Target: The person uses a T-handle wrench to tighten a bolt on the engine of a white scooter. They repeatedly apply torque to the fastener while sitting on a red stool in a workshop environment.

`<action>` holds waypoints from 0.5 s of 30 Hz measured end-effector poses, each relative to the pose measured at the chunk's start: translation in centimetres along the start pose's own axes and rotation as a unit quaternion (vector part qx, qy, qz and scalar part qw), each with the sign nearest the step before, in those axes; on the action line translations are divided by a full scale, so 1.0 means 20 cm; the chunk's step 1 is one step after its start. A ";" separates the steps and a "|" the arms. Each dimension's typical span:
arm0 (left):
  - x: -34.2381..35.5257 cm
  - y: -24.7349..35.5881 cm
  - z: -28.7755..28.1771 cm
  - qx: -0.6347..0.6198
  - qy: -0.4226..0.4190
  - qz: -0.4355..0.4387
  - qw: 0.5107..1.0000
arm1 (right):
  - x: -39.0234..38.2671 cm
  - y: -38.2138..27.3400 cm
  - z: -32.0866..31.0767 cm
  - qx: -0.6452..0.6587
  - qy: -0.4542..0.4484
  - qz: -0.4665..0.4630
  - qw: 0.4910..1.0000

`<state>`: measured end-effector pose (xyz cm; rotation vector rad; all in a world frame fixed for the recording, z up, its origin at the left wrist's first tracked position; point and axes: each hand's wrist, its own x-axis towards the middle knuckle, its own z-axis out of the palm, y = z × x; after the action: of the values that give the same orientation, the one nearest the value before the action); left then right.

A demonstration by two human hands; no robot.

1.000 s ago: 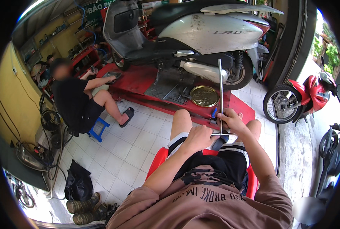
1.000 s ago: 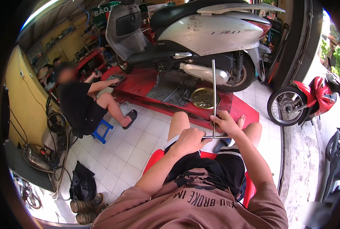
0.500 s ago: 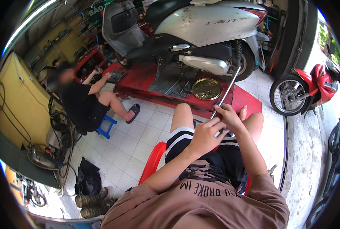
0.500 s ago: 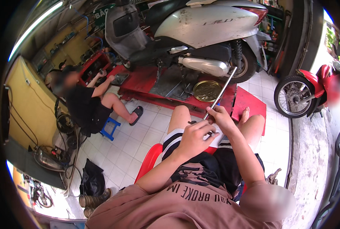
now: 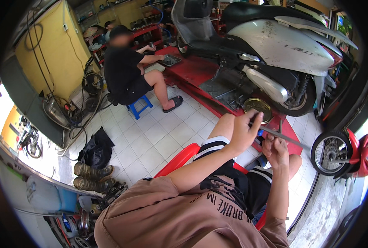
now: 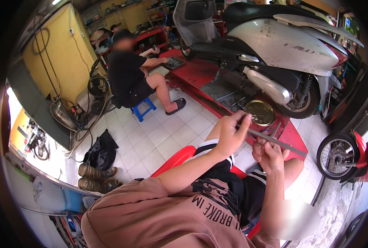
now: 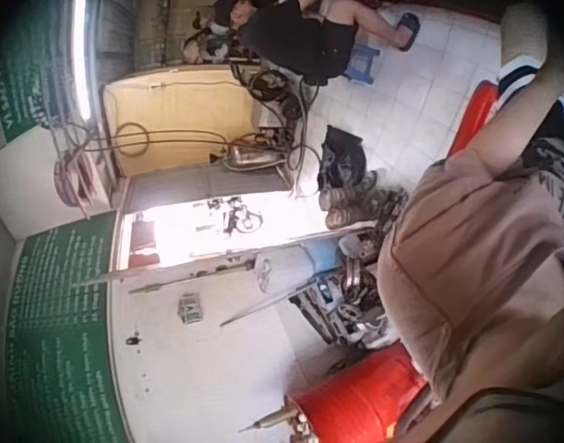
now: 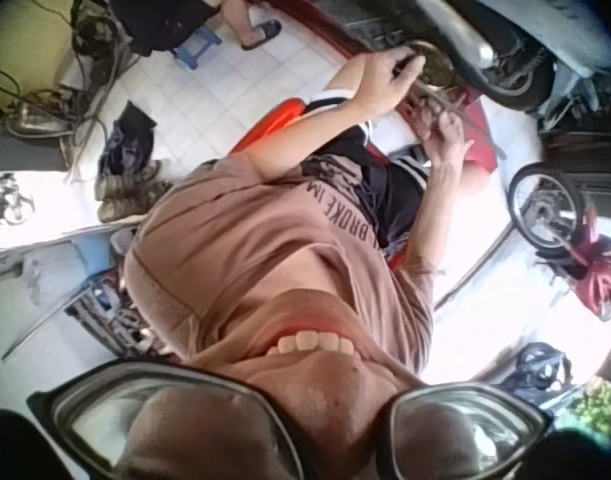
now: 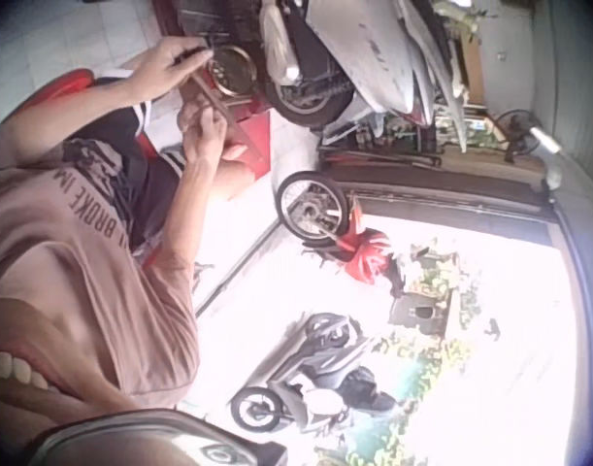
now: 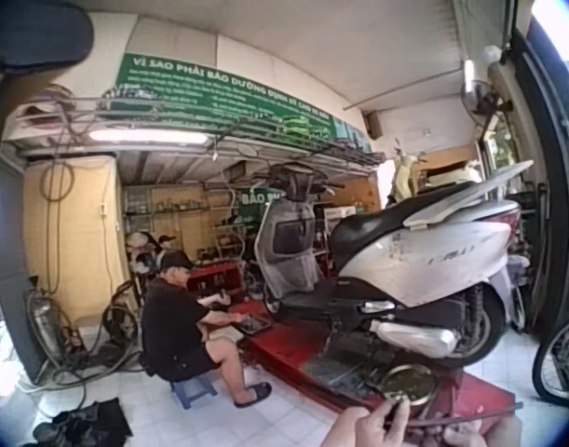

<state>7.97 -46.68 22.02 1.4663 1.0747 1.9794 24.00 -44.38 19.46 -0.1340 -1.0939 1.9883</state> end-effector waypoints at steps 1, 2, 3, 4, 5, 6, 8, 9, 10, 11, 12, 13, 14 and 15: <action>-0.01 -0.07 0.00 0.051 -0.021 0.050 0.997 | 0.02 0.00 0.04 0.049 -0.015 -0.013 0.999; -0.03 -0.07 0.02 0.064 -0.016 0.032 0.997 | 0.03 0.00 0.02 0.082 0.013 -0.011 0.996; -0.04 -0.07 0.05 0.073 -0.011 0.013 0.997 | 0.04 -0.01 -0.01 0.113 0.044 -0.010 0.993; -0.02 -0.09 0.07 0.093 -0.026 0.025 0.995 | 0.04 0.01 -0.03 0.105 0.081 0.001 0.991; 0.00 -0.11 0.06 0.098 -0.072 -0.016 0.992 | 0.05 0.05 -0.04 0.087 0.141 0.000 0.986; 0.01 -0.15 0.07 0.077 -0.089 -0.035 0.992 | 0.07 0.08 -0.08 0.107 0.149 0.011 0.983; 0.01 -0.19 0.06 0.069 -0.131 -0.076 0.986 | 0.09 0.13 -0.15 0.113 0.194 0.023 0.974; 0.00 -0.18 0.05 0.023 -0.163 -0.144 0.976 | 0.10 0.15 -0.18 0.102 0.225 0.024 0.969; -0.01 -0.21 0.06 0.036 -0.148 -0.102 0.983 | 0.10 0.16 -0.22 0.099 0.193 0.029 0.976; -0.03 -0.21 0.05 0.054 -0.135 -0.063 0.987 | 0.10 0.14 -0.21 0.129 0.174 0.051 0.975; -0.05 -0.22 0.05 0.030 -0.122 -0.081 0.989 | 0.10 0.14 -0.20 0.142 0.167 0.042 0.975; -0.07 -0.22 0.05 0.006 -0.105 -0.098 0.990 | 0.10 0.13 -0.17 0.156 0.161 0.033 0.974; -0.08 -0.21 0.06 0.005 -0.092 -0.067 0.993 | 0.10 0.13 -0.14 0.192 0.186 -0.010 0.964; -0.08 -0.20 0.06 0.004 -0.079 -0.037 0.996 | 0.10 0.12 -0.14 0.206 0.147 -0.019 0.967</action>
<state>9.30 -45.15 18.10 1.5373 1.0543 1.7786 22.56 -41.81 16.43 -0.1771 -0.4794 2.0392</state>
